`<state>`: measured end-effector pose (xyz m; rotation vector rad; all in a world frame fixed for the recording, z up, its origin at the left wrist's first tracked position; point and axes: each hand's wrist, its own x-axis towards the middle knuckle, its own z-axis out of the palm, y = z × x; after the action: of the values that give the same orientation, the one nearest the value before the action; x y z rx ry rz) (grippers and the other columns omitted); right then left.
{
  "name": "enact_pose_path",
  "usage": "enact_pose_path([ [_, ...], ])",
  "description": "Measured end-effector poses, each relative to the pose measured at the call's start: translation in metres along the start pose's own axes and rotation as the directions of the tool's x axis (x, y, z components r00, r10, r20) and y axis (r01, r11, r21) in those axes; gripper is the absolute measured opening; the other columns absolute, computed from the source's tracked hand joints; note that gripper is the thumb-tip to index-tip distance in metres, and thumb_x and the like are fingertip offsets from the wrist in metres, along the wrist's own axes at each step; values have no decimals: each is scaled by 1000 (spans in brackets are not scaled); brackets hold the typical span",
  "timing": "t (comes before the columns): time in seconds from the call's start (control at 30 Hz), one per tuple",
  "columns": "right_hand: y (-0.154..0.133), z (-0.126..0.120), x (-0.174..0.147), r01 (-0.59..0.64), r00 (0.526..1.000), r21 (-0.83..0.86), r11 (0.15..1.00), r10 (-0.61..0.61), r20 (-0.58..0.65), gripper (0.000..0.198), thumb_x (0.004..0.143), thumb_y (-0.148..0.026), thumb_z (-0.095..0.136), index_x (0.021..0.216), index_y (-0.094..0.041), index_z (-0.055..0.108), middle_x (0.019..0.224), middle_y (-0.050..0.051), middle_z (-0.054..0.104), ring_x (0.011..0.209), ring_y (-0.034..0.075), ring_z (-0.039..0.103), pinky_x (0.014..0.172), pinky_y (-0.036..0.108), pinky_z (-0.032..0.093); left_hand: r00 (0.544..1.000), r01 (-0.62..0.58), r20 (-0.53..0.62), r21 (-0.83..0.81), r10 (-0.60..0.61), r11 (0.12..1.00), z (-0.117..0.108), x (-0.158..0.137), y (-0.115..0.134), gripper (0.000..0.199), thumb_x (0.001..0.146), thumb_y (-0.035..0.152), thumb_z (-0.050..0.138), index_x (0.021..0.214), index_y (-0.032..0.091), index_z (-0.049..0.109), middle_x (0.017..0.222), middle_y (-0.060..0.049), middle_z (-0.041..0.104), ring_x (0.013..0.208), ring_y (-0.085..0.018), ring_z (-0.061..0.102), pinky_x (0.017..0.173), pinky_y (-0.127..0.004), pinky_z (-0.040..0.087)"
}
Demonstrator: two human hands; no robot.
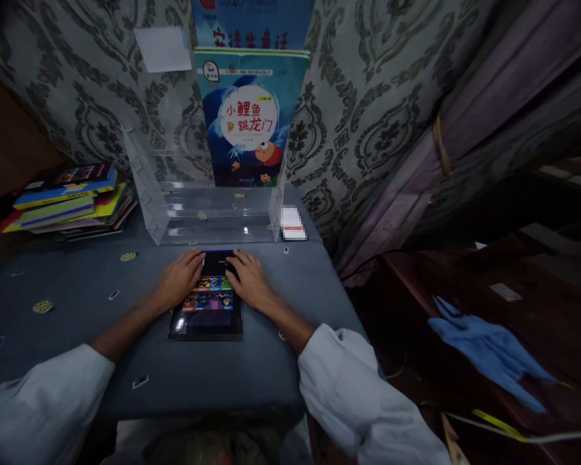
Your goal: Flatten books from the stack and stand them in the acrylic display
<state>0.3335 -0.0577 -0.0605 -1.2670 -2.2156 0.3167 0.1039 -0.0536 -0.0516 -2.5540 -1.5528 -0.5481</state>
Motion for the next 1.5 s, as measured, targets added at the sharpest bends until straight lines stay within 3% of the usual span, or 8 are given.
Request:
enact_pose_path([
  [0.13,-3,0,2,-2,1000,-50,999,3,13,40,99,-29,50,133,-13,62,143,18,58,135,31,50,112,51,42,1000,3,13,40,-4,999,0,1,3,37,99,18,43,131,12,61,138,-15,62,129,-29,57,109,-45,49],
  [0.37,1,3,1,34,999,-46,998,-35,-23,39,99,-30,50,133,-17,63,143,16,59,140,30,47,114,54,39,997,-21,69,36,18,999,-3,5,6,43,95,12,42,135,12,58,141,-16,59,134,-28,54,110,-44,48],
  [0.67,1,3,1,24,1000,-38,999,-24,1,40,98,-29,49,134,-16,61,145,17,57,141,30,47,115,54,39,984,-99,142,-51,105,994,3,17,18,44,101,24,42,143,16,52,152,-12,52,143,-27,44,117,-50,35],
  [1.5,8,3,1,36,999,-72,997,-34,34,47,99,-33,48,141,-15,56,151,18,51,143,30,45,116,53,38,989,-70,121,-101,82,992,5,18,23,44,102,28,39,143,18,53,150,-10,54,142,-25,46,117,-48,33],
])
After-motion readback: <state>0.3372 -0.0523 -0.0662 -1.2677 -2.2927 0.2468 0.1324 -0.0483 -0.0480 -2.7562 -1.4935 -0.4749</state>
